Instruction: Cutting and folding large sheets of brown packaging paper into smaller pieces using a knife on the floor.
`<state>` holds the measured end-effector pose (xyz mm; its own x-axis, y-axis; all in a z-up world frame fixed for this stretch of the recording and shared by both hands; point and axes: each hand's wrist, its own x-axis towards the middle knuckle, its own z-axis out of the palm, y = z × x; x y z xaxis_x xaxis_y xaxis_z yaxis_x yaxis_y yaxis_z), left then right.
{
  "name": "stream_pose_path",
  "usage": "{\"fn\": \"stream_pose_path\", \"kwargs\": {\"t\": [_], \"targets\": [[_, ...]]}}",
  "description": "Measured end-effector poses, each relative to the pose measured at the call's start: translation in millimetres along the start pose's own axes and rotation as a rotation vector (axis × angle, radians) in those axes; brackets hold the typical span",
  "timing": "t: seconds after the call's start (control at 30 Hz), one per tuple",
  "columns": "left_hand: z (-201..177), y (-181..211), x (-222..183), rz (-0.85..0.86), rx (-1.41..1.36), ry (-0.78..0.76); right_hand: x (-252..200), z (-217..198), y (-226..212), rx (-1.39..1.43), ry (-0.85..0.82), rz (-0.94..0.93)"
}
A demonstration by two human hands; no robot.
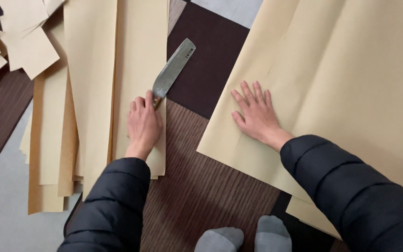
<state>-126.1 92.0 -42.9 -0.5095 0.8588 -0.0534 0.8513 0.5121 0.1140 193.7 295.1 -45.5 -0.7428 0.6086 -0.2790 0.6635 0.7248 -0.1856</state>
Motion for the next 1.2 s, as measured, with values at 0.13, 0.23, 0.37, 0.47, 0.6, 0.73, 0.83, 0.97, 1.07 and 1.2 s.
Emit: {"fn": "stream_pose_path", "kwargs": {"t": [0.13, 0.23, 0.37, 0.47, 0.6, 0.73, 0.83, 0.97, 1.07, 1.2], "targets": [[19, 14, -23, -0.029, -0.144, 0.157, 0, 2, 8, -0.013, 0.045, -0.021], [3, 42, -65, -0.153, -0.439, 0.15, -1, -4, 14, -0.003, 0.112, -0.056], [-4, 63, -143, -0.183, -0.49, 0.07, 6, -2, 26, 0.003, 0.174, -0.071], [-24, 76, -195, -0.097, -0.516, 0.008, 6, -6, 21, 0.004, 0.242, -0.107], [-14, 79, -256, 0.132, -0.427, -0.004, 6, -5, 15, -0.062, 0.301, -0.147], [-27, 81, -277, 0.184, -0.407, -0.067, 8, -4, 13, -0.06, 0.271, -0.13], [-32, 82, -279, 0.168, -0.439, -0.068, 13, -3, 12, 0.072, 0.123, -0.052], [-33, 85, -280, 0.143, -0.455, -0.042, 14, -4, 10, 0.121, 0.048, -0.015], [-31, 90, -282, 0.098, -0.462, -0.029, 15, -3, 10, 0.109, 0.035, -0.006], [-27, 96, -283, 0.011, -0.454, -0.035, 17, -1, 10, 0.1, -0.011, -0.001]]}}
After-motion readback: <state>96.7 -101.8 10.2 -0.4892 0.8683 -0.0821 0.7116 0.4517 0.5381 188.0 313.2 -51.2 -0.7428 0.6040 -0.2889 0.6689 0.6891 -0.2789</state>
